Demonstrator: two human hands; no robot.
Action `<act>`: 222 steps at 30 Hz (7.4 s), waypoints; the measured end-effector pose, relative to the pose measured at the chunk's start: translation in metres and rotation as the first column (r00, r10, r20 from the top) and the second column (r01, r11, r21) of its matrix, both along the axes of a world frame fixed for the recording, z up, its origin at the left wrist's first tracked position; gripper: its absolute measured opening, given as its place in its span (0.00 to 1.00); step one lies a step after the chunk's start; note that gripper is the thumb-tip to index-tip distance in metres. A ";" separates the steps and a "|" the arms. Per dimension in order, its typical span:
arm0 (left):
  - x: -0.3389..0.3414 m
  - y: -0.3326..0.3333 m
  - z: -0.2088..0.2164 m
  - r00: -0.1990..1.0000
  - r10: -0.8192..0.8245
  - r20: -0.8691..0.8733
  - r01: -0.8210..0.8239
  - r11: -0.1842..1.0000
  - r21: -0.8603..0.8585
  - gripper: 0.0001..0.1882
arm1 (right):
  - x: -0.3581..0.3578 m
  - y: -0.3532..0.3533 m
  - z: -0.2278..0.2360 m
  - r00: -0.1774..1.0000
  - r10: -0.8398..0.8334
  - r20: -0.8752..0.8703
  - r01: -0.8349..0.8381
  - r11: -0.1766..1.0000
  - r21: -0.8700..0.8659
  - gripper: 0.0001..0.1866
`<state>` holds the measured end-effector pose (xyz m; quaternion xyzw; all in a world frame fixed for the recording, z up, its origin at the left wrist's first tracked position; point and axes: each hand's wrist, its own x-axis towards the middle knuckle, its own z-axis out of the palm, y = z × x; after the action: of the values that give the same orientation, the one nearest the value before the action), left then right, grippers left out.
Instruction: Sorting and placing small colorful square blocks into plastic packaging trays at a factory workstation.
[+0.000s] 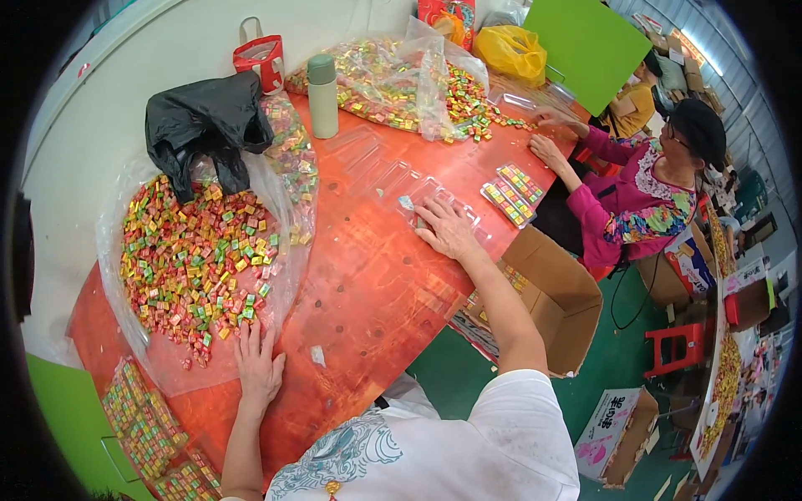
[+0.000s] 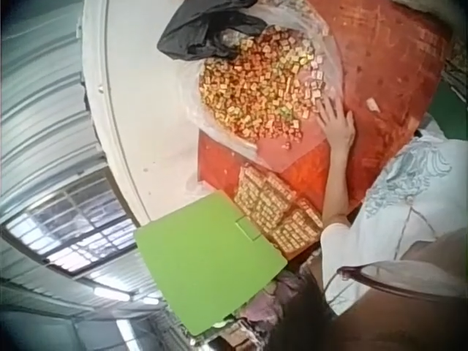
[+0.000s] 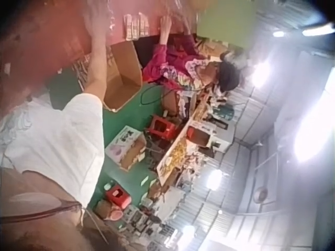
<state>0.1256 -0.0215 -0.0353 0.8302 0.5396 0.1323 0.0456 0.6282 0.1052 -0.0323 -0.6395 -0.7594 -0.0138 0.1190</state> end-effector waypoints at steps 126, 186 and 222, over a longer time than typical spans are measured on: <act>-0.134 -0.023 0.021 0.867 0.497 -0.025 -0.497 0.868 0.016 0.15 | -0.467 -0.059 0.016 0.629 0.775 -0.063 -0.740 0.622 0.256 0.18; -0.142 -0.033 0.025 0.860 0.510 -0.025 -0.511 0.858 -0.053 0.17 | -0.451 -0.042 0.023 0.662 0.727 -0.182 -0.676 0.684 0.274 0.11; -0.103 0.008 0.011 0.888 0.457 0.059 -0.460 0.873 0.160 0.19 | -0.447 -0.028 0.025 0.650 0.760 -0.019 -0.732 0.632 0.255 0.09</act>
<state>0.0227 -0.0138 -0.0247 0.6782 0.7072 0.1927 -0.0525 0.1813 0.0771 -0.0068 -0.2494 -0.9400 -0.0091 0.2326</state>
